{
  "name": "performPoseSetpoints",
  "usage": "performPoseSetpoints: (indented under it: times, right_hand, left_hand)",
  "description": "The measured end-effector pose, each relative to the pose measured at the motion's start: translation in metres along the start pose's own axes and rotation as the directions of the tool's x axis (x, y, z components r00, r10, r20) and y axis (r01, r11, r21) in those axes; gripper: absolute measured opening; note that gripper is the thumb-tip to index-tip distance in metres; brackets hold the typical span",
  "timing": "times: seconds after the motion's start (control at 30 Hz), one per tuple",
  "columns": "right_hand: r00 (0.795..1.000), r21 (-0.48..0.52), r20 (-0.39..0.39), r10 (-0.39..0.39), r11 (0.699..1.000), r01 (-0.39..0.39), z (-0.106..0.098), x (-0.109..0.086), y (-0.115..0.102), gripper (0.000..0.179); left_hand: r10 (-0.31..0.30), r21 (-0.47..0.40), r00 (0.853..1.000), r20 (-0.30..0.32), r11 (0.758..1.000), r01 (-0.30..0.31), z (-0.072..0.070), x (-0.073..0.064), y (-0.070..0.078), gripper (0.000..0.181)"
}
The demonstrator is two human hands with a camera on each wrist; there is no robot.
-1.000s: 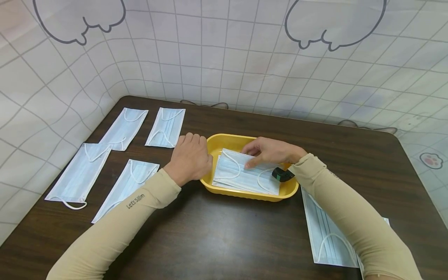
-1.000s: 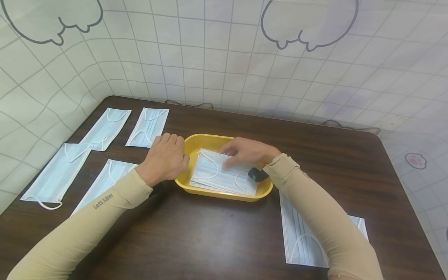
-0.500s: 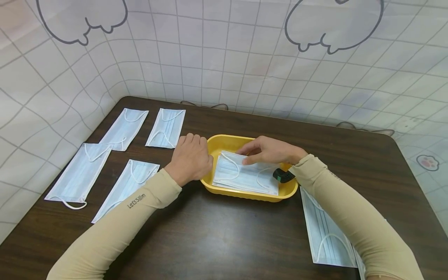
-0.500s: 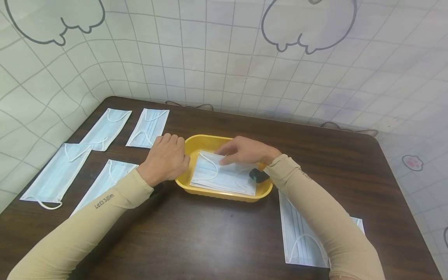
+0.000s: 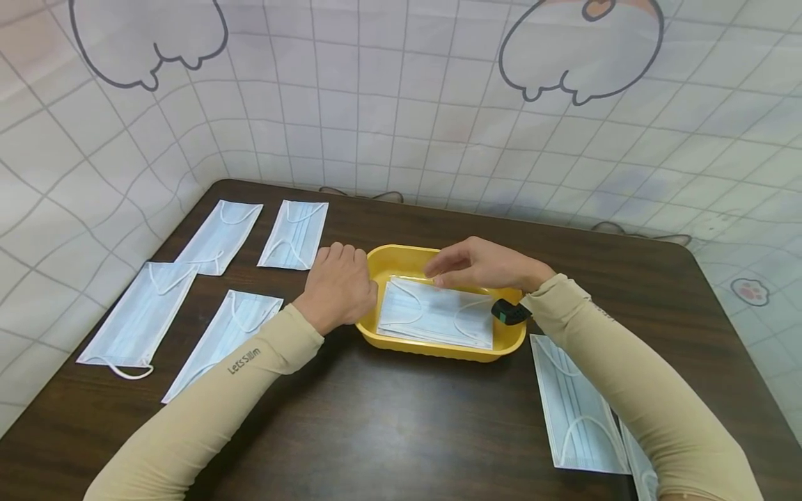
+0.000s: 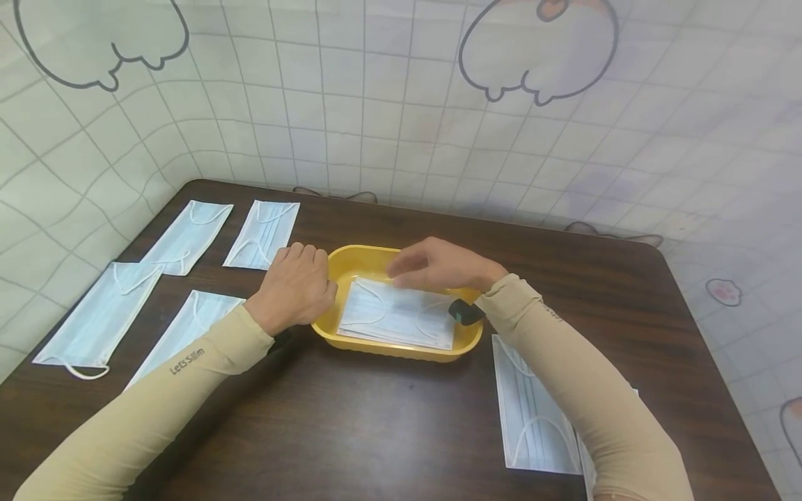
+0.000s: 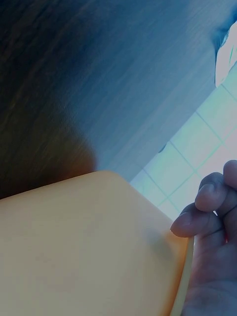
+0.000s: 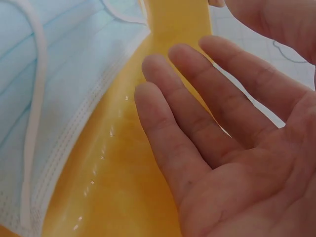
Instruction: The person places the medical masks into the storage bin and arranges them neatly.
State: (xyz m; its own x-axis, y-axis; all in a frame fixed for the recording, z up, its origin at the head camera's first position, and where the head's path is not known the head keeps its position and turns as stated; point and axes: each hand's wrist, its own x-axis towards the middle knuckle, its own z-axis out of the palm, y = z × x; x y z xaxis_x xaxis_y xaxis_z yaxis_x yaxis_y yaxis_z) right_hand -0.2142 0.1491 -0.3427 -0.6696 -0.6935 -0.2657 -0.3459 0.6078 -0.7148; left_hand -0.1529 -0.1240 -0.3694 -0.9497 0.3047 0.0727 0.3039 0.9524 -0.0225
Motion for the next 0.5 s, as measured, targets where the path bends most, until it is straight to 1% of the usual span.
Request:
performPoseSetpoints:
  times: [0.17,0.37,0.5]
  right_hand:
    - [1.000,-0.011,-0.007,-0.011,1.000,0.011,-0.003,-0.006,-0.001,0.040]
    - [1.000,-0.027,-0.015,-0.027,0.999,0.027,-0.004,-0.012,-0.001,0.039]
    - [0.999,-0.047,-0.040,-0.019,0.999,0.017,-0.006,-0.018,-0.003,0.038]
  left_hand:
    - [-0.003,0.002,1.000,0.014,1.000,0.002,0.001,0.000,0.001,0.029]
    - [-0.004,0.008,1.000,0.012,1.000,0.004,0.002,0.001,0.001,0.028]
    - [-0.004,0.011,1.000,0.017,1.000,0.004,0.002,0.002,0.001,0.028]
